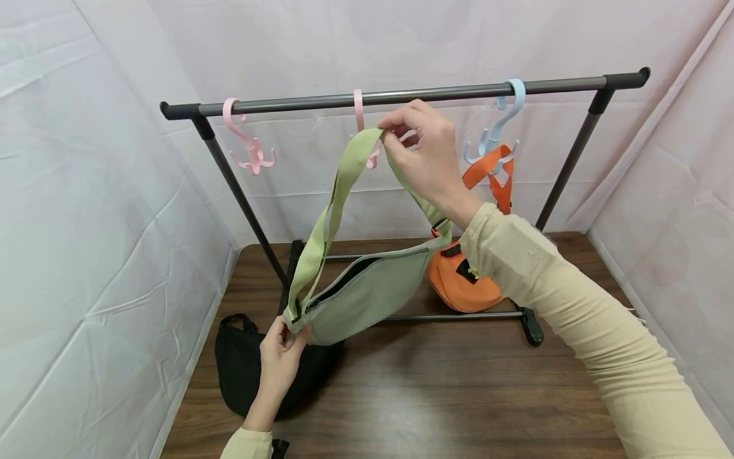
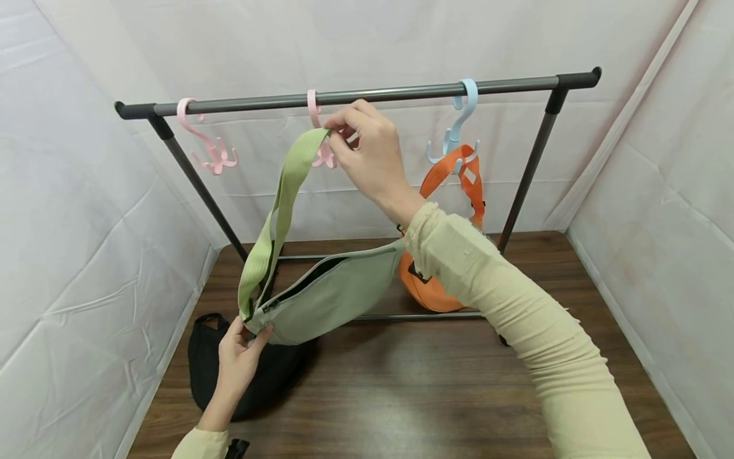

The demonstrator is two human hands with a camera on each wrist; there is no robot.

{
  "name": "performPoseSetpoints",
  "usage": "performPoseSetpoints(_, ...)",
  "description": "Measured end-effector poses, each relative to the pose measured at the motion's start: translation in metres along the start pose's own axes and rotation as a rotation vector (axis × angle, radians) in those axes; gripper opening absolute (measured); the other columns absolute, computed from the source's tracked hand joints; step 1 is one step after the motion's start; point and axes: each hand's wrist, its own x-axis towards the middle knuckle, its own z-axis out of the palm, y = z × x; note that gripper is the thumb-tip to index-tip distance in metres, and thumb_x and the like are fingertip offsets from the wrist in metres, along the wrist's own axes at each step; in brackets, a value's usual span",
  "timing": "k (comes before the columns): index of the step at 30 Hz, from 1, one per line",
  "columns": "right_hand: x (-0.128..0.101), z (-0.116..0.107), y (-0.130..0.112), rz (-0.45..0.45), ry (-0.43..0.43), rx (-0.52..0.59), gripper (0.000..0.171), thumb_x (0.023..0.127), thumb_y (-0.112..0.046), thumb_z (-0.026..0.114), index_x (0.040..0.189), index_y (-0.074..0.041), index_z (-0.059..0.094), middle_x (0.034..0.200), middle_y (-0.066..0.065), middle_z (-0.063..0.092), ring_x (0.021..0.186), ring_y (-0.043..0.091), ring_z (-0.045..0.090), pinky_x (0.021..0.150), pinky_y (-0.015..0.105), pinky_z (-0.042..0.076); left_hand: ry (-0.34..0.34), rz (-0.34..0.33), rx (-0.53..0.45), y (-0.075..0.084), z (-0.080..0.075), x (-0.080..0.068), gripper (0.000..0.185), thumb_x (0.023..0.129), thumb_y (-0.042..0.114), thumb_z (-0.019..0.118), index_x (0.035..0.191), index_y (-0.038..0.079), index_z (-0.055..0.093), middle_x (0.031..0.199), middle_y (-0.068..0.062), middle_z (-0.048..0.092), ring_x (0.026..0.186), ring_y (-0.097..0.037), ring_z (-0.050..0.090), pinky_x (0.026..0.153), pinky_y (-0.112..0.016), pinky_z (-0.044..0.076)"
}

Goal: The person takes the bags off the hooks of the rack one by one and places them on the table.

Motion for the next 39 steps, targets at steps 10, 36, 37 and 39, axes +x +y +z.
performPoseSetpoints(10,-0.012,0.015,0.02,0.092,-0.118,-0.015,0.017,0.08,0.004,0.052,0.084,0.001,0.069,0.078,0.008,0.06,0.07,0.012,0.057,0.062,0.023,0.05,0.027,0.203,0.053,0.004,-0.007,-0.016,0.021,0.073,-0.019,0.06,0.089,-0.006,0.055,0.059,-0.005,0.037,0.047,-0.001,0.027,0.04,-0.021,0.029)
performPoseSetpoints(36,-0.056,0.03,0.054,0.29,-0.782,-0.189,0.025,0.084,-0.004,0.056,0.108,-0.004,0.064,0.105,0.009,0.063,0.092,0.021,0.058,0.08,0.032,0.047,0.028,0.01,0.001,0.004,0.004,-0.046,0.019,0.076,-0.017,0.059,0.092,-0.008,0.056,0.066,0.002,0.046,0.045,0.001,0.026,0.038,-0.019,0.029)
performPoseSetpoints(37,-0.056,0.027,0.053,0.298,-0.772,-0.174,0.025,0.084,-0.005,0.057,0.108,-0.005,0.064,0.106,0.009,0.063,0.092,0.021,0.058,0.08,0.032,0.047,0.031,0.0,0.002,0.003,0.003,-0.045,0.019,0.076,-0.017,0.059,0.092,-0.007,0.056,0.067,0.001,0.049,0.045,0.002,0.027,0.037,-0.019,0.03)
performPoseSetpoints(39,-0.057,0.018,0.053,0.312,-0.746,-0.135,0.025,0.085,-0.005,0.057,0.11,-0.004,0.063,0.107,0.01,0.062,0.092,0.021,0.058,0.081,0.034,0.047,0.041,-0.001,0.005,0.002,0.003,-0.044,0.018,0.076,-0.017,0.059,0.092,-0.008,0.056,0.071,-0.002,0.053,0.044,0.001,0.027,0.037,-0.019,0.03)
